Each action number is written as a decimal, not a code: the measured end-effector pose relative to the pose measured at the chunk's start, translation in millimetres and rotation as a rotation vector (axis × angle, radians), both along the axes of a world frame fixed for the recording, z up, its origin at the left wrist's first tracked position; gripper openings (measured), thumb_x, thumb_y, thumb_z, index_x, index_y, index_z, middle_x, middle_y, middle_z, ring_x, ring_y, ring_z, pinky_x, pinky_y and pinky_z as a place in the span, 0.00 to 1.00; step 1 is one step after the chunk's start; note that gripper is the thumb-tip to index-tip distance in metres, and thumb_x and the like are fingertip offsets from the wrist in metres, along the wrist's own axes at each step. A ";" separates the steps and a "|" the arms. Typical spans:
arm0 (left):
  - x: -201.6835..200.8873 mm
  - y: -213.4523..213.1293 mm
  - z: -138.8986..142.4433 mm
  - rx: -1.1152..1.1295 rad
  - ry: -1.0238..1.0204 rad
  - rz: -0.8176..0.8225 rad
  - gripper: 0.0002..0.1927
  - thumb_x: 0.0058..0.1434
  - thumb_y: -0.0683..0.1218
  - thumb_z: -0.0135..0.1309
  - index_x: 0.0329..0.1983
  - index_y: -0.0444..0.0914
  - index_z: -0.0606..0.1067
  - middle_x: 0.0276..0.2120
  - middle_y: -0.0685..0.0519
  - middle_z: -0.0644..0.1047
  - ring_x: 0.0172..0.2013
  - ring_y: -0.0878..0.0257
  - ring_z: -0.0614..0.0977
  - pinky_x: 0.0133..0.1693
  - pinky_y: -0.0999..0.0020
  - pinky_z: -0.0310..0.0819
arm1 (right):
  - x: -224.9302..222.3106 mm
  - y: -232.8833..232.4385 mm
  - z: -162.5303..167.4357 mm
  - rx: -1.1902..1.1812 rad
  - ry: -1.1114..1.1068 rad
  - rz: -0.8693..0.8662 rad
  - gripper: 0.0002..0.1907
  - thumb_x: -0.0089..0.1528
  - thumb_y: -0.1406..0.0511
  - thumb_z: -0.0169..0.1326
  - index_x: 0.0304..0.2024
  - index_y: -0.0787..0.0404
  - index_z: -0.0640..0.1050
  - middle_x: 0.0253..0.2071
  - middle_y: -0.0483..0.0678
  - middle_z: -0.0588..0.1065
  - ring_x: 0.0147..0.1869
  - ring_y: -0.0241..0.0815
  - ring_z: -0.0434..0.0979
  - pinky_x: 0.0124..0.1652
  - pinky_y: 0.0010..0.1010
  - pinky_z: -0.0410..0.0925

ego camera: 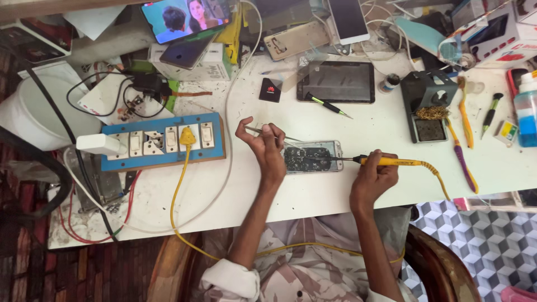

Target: The person uses a soldering iron and solder wire to work on a smartphone motherboard. They repeatedly apply heat and solder to various points on the circuit board while holding the device steady with the other hand.

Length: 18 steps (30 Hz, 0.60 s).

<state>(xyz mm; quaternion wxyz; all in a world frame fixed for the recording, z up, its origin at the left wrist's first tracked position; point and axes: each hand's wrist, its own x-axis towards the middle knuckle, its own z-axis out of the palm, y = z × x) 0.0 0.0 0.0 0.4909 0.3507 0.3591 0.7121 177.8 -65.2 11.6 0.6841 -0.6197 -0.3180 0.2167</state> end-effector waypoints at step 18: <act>10.7 14.9 -4.5 -0.108 0.082 -0.020 0.16 0.77 0.53 0.34 0.61 0.44 0.51 0.23 0.57 0.63 0.26 0.69 0.64 0.28 0.75 0.54 | 3.7 -5.0 -13.1 0.115 0.032 -0.024 0.10 0.72 0.71 0.48 0.34 0.64 0.69 0.26 0.40 0.65 0.26 0.26 0.58 0.27 0.22 0.56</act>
